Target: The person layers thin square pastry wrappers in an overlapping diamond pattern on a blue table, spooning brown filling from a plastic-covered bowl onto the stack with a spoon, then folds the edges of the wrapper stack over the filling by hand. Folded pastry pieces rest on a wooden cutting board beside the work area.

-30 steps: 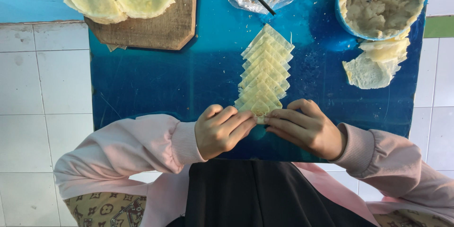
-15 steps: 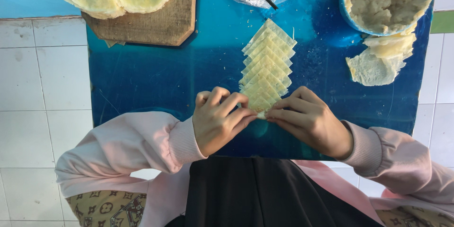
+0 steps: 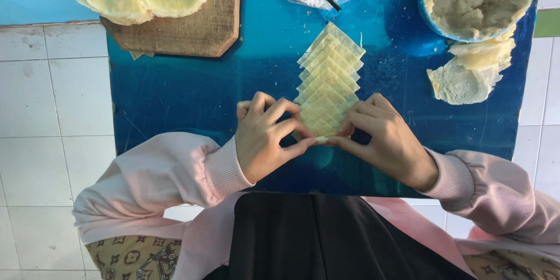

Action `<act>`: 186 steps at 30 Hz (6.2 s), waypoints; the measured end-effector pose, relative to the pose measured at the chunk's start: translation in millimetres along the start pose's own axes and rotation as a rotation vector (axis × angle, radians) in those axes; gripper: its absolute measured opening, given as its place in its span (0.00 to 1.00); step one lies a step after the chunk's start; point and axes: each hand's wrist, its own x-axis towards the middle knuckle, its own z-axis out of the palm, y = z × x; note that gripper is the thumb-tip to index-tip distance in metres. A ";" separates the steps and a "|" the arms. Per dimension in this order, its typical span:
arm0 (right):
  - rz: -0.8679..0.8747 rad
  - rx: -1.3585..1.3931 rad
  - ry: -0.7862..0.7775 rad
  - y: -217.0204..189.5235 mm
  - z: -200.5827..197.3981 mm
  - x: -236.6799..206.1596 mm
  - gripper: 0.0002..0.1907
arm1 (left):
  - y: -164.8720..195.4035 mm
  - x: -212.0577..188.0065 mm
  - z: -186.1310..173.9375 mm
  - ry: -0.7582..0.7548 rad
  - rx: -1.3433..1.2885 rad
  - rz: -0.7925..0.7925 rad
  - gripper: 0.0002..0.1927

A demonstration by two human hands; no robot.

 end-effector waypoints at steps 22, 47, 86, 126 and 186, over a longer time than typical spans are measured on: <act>-0.305 -0.078 0.045 -4.0 -7.7 -0.9 0.13 | -5.5 -2.2 -0.9 0.036 0.109 0.144 0.09; 0.011 0.010 -0.068 0.4 -16.8 22.8 0.10 | -8.1 12.7 -5.2 0.046 0.052 0.053 0.07; -0.350 -0.139 0.050 -5.6 -17.8 21.7 0.14 | -16.8 9.0 9.0 0.187 0.247 0.263 0.11; -0.357 -0.174 0.189 -4.9 -16.7 30.7 0.14 | -7.4 23.6 -9.8 0.160 0.170 0.239 0.16; -0.208 -0.453 0.289 -1.3 -75.4 153.5 0.08 | -24.2 3.4 -22.0 0.006 0.164 0.513 0.13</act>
